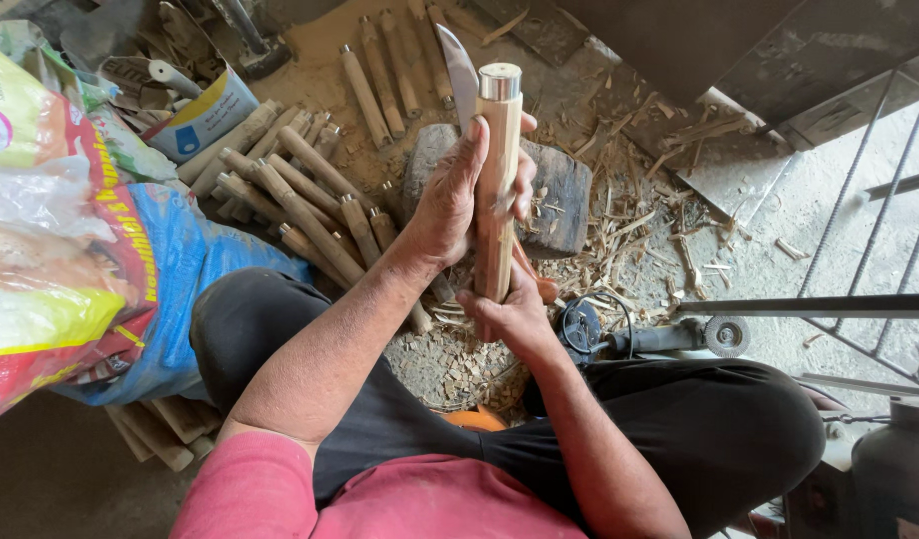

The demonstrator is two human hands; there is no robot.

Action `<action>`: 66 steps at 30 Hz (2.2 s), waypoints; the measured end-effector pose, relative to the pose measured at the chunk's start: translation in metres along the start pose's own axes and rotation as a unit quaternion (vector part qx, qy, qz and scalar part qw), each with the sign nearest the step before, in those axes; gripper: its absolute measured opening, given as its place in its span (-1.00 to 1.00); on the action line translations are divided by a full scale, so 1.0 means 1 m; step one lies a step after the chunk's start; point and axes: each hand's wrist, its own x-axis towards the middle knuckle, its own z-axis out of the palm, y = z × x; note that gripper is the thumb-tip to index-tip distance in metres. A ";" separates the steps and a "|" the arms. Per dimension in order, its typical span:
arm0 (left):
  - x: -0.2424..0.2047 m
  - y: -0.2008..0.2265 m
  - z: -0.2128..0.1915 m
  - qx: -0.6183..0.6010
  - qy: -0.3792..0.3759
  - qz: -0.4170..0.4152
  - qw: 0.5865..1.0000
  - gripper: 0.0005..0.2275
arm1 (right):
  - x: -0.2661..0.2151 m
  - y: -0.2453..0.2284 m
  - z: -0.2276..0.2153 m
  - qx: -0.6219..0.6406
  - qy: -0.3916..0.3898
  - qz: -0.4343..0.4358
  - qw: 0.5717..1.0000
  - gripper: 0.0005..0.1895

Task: The person sits cross-legged on the floor and uses a large knife to shave and shape a cylindrical wooden dowel. They rotate the dowel frequently to remove thin shavings and smooth the surface, working on a single piece throughout the clip.

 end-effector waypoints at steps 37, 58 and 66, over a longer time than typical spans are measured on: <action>-0.023 -0.001 -0.028 0.401 0.084 0.110 0.906 -0.43 | -0.011 0.002 0.015 -0.132 0.088 -0.035 0.987 -0.51; -0.042 -0.013 -0.050 0.308 0.088 -0.037 0.947 -0.40 | 0.010 0.014 0.021 -0.147 0.093 -0.071 0.982 -0.37; -0.046 0.019 -0.041 0.222 0.016 0.016 0.975 -0.37 | 0.017 0.000 0.023 -0.081 0.047 -0.019 0.995 -0.27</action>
